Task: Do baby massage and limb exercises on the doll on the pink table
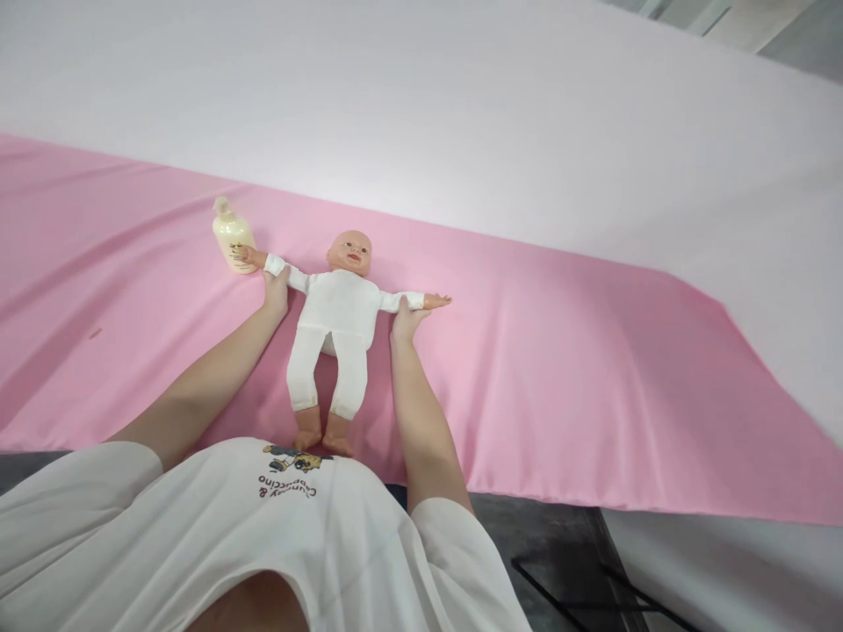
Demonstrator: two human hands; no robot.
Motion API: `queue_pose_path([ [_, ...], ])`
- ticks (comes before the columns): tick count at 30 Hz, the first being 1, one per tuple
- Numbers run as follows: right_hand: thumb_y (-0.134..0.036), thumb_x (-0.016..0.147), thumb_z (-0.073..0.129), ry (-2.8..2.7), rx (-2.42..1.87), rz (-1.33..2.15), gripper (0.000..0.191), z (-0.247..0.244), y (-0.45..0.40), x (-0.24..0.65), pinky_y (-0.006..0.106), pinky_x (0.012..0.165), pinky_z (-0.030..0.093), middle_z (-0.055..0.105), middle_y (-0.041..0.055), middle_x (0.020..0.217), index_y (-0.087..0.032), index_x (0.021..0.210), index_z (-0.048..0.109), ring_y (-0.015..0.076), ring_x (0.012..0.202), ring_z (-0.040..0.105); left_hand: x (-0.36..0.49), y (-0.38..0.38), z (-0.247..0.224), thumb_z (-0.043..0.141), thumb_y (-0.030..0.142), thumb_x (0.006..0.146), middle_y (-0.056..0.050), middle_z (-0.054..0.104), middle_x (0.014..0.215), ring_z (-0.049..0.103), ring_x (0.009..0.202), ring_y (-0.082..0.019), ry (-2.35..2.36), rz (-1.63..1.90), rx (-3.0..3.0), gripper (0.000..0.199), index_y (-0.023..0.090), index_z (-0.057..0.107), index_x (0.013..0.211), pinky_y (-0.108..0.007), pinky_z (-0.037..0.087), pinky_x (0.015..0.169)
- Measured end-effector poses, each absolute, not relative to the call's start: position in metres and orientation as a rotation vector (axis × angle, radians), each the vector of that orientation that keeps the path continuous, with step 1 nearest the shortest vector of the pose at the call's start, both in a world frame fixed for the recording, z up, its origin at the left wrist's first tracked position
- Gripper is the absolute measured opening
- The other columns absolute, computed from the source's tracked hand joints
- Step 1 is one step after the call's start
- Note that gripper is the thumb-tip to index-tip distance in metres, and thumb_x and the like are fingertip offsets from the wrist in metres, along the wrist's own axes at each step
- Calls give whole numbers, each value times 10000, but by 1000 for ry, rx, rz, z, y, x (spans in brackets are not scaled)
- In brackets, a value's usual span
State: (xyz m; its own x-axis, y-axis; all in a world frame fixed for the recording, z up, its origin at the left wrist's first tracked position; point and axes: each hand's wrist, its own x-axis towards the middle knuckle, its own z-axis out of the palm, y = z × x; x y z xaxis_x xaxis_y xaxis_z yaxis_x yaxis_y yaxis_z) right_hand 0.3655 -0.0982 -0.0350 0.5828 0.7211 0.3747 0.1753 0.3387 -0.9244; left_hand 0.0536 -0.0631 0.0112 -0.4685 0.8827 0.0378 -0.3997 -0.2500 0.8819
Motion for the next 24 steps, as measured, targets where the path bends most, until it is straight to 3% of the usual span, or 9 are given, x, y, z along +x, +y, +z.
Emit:
queue_pose_path([
  [7, -475, 873, 565, -881, -1209, 378, 1131, -28, -100, 360, 588, 1296, 257, -114, 156, 1756, -244, 1615, -256, 225, 1671, 54, 50, -62, 12, 635, 314, 914, -142, 486, 1547, 551, 1400, -235, 1144, 1882, 647, 581, 254, 383, 1433, -398, 457, 1196],
  [12, -378, 902, 506, -1064, -1110, 168, 955, 0, -115, 350, 586, 1321, 197, 42, 144, 1763, -224, 1659, -55, 236, 1664, 115, 51, -70, 19, 676, 413, 906, -61, 369, 1673, 321, 1582, -230, 1156, 1933, 1095, 702, 313, 386, 1538, -376, 239, 1324],
  [15, -269, 908, 460, -1266, -1088, 170, 754, 9, -124, 344, 548, 1302, 289, 350, 123, 1665, -237, 1631, 251, 238, 1582, 335, 52, -75, 21, 673, 351, 895, -94, 489, 1582, 393, 1530, -273, 1105, 1859, 1516, 659, 279, 476, 1520, -419, 246, 1314],
  [18, -177, 859, 441, -1577, -1162, 253, 569, 8, -126, 339, 536, 1216, 416, 633, 112, 1350, -249, 1394, 617, 265, 1332, 560, 56, -79, 21, 651, 191, 822, -117, 656, 1334, 550, 1336, -337, 1141, 1564, 1889, 520, 256, 691, 1336, -532, 341, 1234],
  [20, -136, 823, 427, -1739, -1224, 294, 533, 5, -124, 336, 526, 1164, 457, 680, 111, 1217, -247, 1256, 717, 270, 1208, 596, 59, -81, 21, 607, 109, 777, -103, 691, 1225, 590, 1240, -345, 1148, 1382, 2025, 481, 280, 779, 1193, -566, 380, 1177],
  [24, -97, 811, 400, -1771, -1297, 285, 575, 2, -121, 334, 490, 1129, 474, 677, 107, 1208, -248, 1256, 730, 261, 1170, 586, 63, -81, 23, 596, 43, 727, -70, 718, 1154, 617, 1174, -321, 1105, 1375, 1977, 484, 307, 817, 1067, -537, 407, 1153],
])
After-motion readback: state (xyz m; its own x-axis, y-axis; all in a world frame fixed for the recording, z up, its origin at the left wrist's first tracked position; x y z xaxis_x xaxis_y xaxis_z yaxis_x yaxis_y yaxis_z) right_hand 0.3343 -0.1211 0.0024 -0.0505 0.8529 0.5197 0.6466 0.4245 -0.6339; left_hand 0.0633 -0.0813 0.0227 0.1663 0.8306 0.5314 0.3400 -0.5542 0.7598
